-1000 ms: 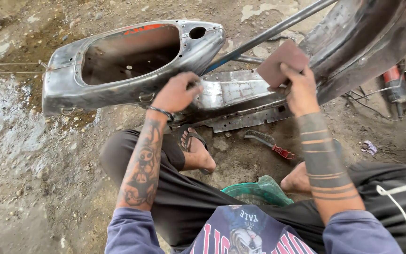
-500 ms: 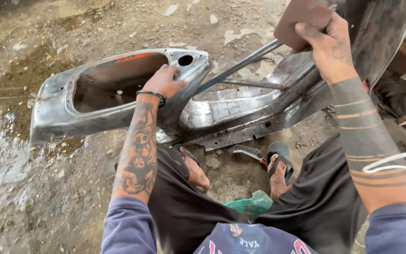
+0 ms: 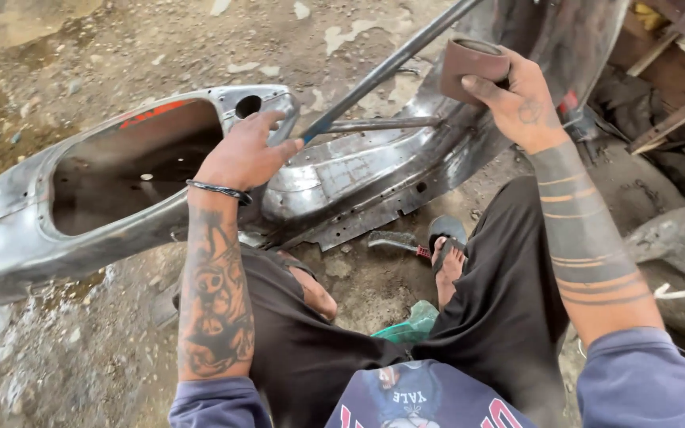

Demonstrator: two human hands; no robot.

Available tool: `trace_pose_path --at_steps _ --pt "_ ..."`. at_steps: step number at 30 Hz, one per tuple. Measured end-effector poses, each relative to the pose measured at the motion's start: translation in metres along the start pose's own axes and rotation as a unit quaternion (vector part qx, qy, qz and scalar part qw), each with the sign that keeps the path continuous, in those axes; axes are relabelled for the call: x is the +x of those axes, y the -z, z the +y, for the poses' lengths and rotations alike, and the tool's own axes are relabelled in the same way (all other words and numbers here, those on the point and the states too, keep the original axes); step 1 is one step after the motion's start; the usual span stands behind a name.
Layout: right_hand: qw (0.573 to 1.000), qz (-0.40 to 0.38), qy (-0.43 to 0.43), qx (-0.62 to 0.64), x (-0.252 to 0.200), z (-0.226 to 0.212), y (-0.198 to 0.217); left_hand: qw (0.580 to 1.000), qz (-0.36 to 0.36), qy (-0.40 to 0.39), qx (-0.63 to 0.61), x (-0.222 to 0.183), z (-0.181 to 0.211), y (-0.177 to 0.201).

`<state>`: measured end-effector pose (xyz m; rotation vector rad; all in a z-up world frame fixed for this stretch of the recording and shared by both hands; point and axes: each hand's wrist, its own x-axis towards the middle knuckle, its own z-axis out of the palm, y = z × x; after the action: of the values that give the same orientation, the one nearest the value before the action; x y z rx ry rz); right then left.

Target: Hand-sanding a metal motorcycle frame to remove rust or old paint using sandpaper.

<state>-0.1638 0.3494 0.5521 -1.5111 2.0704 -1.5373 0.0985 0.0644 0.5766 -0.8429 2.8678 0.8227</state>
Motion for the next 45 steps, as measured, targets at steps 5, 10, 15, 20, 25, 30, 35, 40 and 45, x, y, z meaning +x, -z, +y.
trace_pose_path --at_steps 5,10,15,20,25,30,35,40,45 --pt "0.993 -0.022 -0.02 -0.115 -0.014 -0.015 0.0 0.999 -0.018 -0.038 -0.027 0.002 0.046 -0.002" --pt "0.986 0.023 -0.017 -0.165 -0.026 0.012 -0.015 1.0 -0.022 -0.011 0.01 0.03 0.026 -0.027" --pt "0.978 -0.031 -0.108 -0.177 -0.034 0.01 0.002 0.999 -0.03 -0.028 0.022 0.029 0.038 -0.042" --pt "0.969 -0.071 -0.081 -0.222 -0.027 0.055 0.012 0.993 -0.042 -0.114 -0.002 0.025 0.08 -0.05" --pt "0.974 -0.025 -0.052 -0.22 -0.007 0.09 -0.015 0.98 -0.056 -0.134 -0.139 0.058 0.1 -0.075" --pt "0.973 0.031 0.062 -0.219 0.022 0.08 -0.059 0.952 -0.05 -0.116 -0.28 0.104 0.119 -0.089" --pt "0.92 0.067 0.176 -0.343 0.083 0.099 -0.076 0.908 0.075 -0.068 -0.406 0.185 0.103 -0.099" --pt "0.955 0.118 0.125 -0.243 0.099 0.104 -0.05 0.859 0.142 -0.137 -0.472 0.249 0.088 -0.116" --pt "0.976 0.172 -0.106 0.075 0.076 0.109 -0.04 0.853 0.074 -0.235 -0.46 0.25 0.093 -0.121"
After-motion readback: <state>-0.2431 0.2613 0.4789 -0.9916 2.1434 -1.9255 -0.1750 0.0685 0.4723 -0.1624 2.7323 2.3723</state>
